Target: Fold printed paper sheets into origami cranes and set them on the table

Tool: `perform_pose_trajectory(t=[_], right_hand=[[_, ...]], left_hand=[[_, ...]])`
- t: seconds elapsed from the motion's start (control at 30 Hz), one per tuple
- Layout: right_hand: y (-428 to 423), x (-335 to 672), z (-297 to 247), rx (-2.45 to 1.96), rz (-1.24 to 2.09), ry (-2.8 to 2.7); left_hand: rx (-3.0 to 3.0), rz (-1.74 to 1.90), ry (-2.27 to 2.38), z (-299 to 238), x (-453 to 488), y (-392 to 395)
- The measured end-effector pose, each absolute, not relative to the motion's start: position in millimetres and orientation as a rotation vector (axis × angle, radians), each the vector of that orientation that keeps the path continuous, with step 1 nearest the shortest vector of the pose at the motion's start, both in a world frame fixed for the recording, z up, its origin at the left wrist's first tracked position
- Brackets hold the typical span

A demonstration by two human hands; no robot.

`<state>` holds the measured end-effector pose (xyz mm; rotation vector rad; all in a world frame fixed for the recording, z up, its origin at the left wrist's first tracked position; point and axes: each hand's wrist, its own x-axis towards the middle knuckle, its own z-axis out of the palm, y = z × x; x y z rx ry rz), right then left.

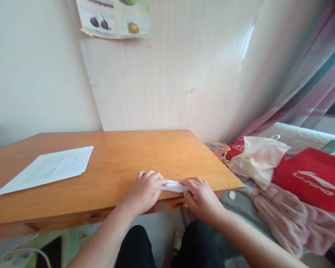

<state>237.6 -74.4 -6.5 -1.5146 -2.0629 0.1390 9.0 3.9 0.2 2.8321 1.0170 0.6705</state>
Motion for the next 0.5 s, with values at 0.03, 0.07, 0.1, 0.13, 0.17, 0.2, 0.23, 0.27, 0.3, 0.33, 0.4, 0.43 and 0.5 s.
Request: perform_pose_trajectory(t=[0.03,0.07,0.1,0.13,0.17,0.2,0.23,0.27,0.3,0.33,0.4,0.43,0.5], right_hand=[[-81.2,233.3,-5.0,-1.527,0.098,-2.082],[-87.7,229.3,-4.0,-1.535,0.061,-2.095],[-93.8,225.6,-3.4,-1.535,0.036,-2.109],[-99.3,222.1,-3.1,-1.528,0.028,-2.118],[-104.1,218.9,-2.9,-1.506,0.035,-2.129],[-108.1,216.1,-2.8,-1.48,0.06,-2.142],[-111.1,213.8,-2.5,-1.452,0.088,-2.153],[-112.9,212.2,-2.2,-1.427,0.126,-2.166],[-113.3,211.4,-1.8,-1.408,0.159,-2.169],[-112.4,211.4,-1.4,-1.399,0.182,-2.163],[-106.8,213.8,-0.7,-1.402,0.193,-2.134],[-102.6,215.7,-0.4,-1.409,0.181,-2.119],[-92.9,219.6,-0.1,-1.418,0.155,-2.13]], left_hand=[[2.837,0.668,1.03,1.1,9.3,1.3],[2.837,0.668,1.04,2.0,9.4,-1.5],[2.832,0.673,1.051,2.6,9.2,-4.3],[2.824,0.682,1.062,2.9,8.6,-7.1],[2.813,0.693,1.074,3.1,7.7,-9.7],[2.802,0.704,1.084,3.0,6.4,-11.8],[2.79,0.71,1.09,2.7,5.0,-13.5],[2.777,0.715,1.094,2.3,3.5,-14.7],[2.763,0.715,1.093,1.9,2.0,-15.3],[2.75,0.712,1.09,1.5,0.7,-15.6],[2.72,0.715,1.085,0.9,-1.0,-15.1],[2.704,0.726,1.089,0.8,-1.4,-14.7],[2.672,0.752,1.1,1.0,-1.6,-14.0]])
